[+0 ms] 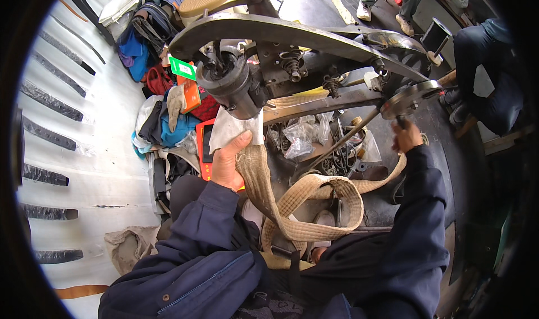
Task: The person aligns a beige woven strap with a white fabric piece and sews them together using a sewing machine. They repeatedly adjust the strap and fabric under the needle, feed the material through, and rotate the handwheel to stitch the seam.
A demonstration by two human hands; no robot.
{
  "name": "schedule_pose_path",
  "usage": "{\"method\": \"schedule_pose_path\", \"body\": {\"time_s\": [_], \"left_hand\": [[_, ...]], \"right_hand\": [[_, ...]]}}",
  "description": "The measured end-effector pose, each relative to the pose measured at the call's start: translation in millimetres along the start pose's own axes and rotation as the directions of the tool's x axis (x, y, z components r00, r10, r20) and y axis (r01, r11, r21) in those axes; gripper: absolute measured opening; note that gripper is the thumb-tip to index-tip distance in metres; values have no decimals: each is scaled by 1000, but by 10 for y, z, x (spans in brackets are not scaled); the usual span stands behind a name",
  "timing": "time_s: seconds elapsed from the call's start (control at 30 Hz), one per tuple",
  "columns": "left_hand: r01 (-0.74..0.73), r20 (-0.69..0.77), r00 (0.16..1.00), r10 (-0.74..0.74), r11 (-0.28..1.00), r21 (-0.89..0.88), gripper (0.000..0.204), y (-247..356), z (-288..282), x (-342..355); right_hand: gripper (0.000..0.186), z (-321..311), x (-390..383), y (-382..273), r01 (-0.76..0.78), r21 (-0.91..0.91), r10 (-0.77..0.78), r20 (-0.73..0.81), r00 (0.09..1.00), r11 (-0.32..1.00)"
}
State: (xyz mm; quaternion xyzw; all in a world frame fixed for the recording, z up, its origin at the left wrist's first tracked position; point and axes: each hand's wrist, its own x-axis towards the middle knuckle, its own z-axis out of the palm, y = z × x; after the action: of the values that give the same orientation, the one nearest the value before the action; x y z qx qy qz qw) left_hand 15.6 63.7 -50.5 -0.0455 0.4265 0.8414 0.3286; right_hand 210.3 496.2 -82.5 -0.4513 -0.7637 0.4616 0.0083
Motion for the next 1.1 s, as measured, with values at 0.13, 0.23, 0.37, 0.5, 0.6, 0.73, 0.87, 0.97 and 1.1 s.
{"method": "schedule_pose_path", "body": {"time_s": [0.13, 0.23, 0.37, 0.5, 0.6, 0.73, 0.87, 0.97, 1.1], "left_hand": [[3, -4, 1000, -3, 1000, -10, 32, 1, 18, -4], [-19, -14, 1000, 19, 1000, 0, 33, -7, 30, -7], [-20, -23, 1000, 20, 1000, 17, 33, 10, 52, -11], [-46, -1, 999, 46, 999, 27, 32, 29, 86, -2], [-29, 3, 1000, 29, 1000, -10, 30, 41, 107, -18], [2, -15, 1000, -2, 1000, -8, 28, 74, 137, -47], [22, -35, 999, -23, 999, -32, 27, 93, 178, -47], [-13, -38, 999, 14, 1000, 9, 27, 109, 190, -33], [-12, -2, 1000, 12, 1000, -2, 27, 114, 178, -28]], "right_hand": [[27, 158, -541, -605, 263, 232, -279, 41, 959, 937], [17, -291, -564, -816, 482, -35, -473, -271, 838, 875], [26, -828, -95, -420, 322, -214, -386, -539, 749, 922], [20, -730, 412, 200, 255, -514, -542, -545, 640, 819], [24, -256, 288, 197, 96, -265, -175, -296, 939, 960], [26, 169, -368, -378, 130, 100, -137, 69, 988, 986], [21, -117, -659, -780, 522, 30, -509, -182, 841, 853], [17, -565, -384, -662, 542, -135, -539, -447, 714, 829], [27, -859, 199, -94, 197, -331, -360, -560, 746, 923]]}}
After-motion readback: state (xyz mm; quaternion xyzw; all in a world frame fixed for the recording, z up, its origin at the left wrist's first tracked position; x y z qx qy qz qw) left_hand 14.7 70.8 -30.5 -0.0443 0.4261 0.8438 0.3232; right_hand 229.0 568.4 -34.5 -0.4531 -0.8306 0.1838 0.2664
